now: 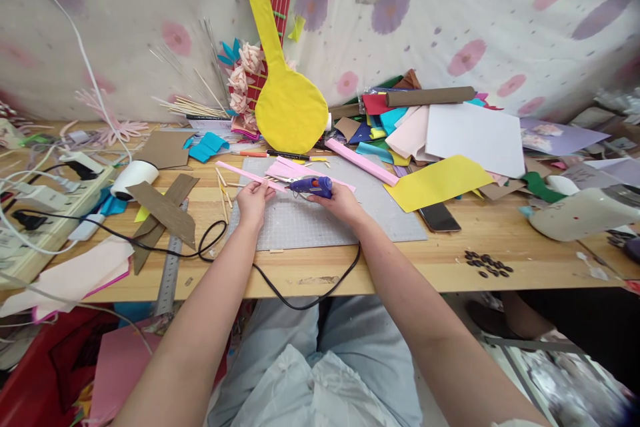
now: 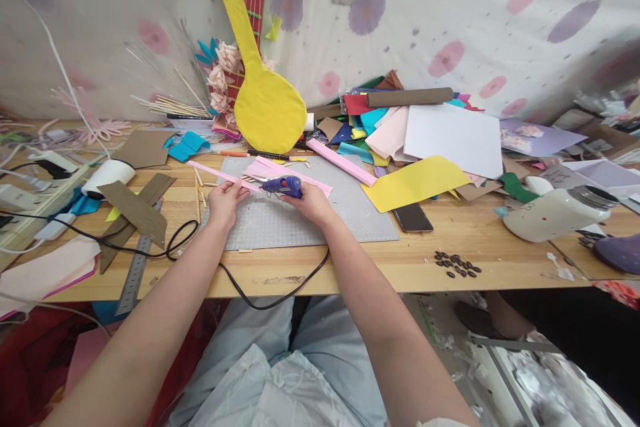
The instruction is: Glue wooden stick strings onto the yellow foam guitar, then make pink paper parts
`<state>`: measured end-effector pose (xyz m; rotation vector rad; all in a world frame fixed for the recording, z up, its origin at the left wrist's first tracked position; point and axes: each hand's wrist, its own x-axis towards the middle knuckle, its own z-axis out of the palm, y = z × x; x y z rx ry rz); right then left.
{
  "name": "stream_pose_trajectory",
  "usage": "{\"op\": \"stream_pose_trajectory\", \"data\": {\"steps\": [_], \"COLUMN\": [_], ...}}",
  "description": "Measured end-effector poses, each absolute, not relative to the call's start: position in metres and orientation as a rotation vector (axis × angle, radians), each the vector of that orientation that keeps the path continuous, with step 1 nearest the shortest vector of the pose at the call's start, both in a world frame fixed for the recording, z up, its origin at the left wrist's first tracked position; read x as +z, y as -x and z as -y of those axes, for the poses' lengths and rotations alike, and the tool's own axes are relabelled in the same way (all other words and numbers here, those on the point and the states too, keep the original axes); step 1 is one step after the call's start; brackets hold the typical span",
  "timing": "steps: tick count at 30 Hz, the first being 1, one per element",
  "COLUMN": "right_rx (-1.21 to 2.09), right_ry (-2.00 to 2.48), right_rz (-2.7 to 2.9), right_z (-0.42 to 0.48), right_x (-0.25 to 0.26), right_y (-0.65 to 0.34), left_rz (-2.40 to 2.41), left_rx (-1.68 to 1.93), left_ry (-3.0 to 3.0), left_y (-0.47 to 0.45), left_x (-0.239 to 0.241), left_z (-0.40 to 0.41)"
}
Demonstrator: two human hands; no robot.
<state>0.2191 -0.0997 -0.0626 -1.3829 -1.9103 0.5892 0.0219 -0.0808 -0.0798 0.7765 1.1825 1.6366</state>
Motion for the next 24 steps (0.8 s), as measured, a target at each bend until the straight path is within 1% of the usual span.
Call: {"op": "stream_pose_trajectory", "data": {"steps": [9, 17, 21, 24], "right_rx": [0.576, 0.547, 0.561, 0.601], "right_ry": [1.347, 1.352, 1.348, 1.357], "right_rz": [1.959, 1.990, 1.977, 1.913], "right_z": [0.095, 0.096, 0.095, 0.092], "right_x": [-0.064, -0.054, -0.052, -0.051], "right_y": [-0.216, -0.211, -0.210, -0.212], "left_rz": [-1.183, -1.171, -1.154, -1.134], "left_rx": [1.610, 1.551, 1.475, 1.321], "left_ry": [-0.755, -0.803, -0.854, -0.917], "left_y": [-0.022, -0.021, -0.019, -0.012], "left_x": [-0.081, -0.081, -0.080, -0.074], "left_z": [0.080, 0.079, 0.082, 0.083]}}
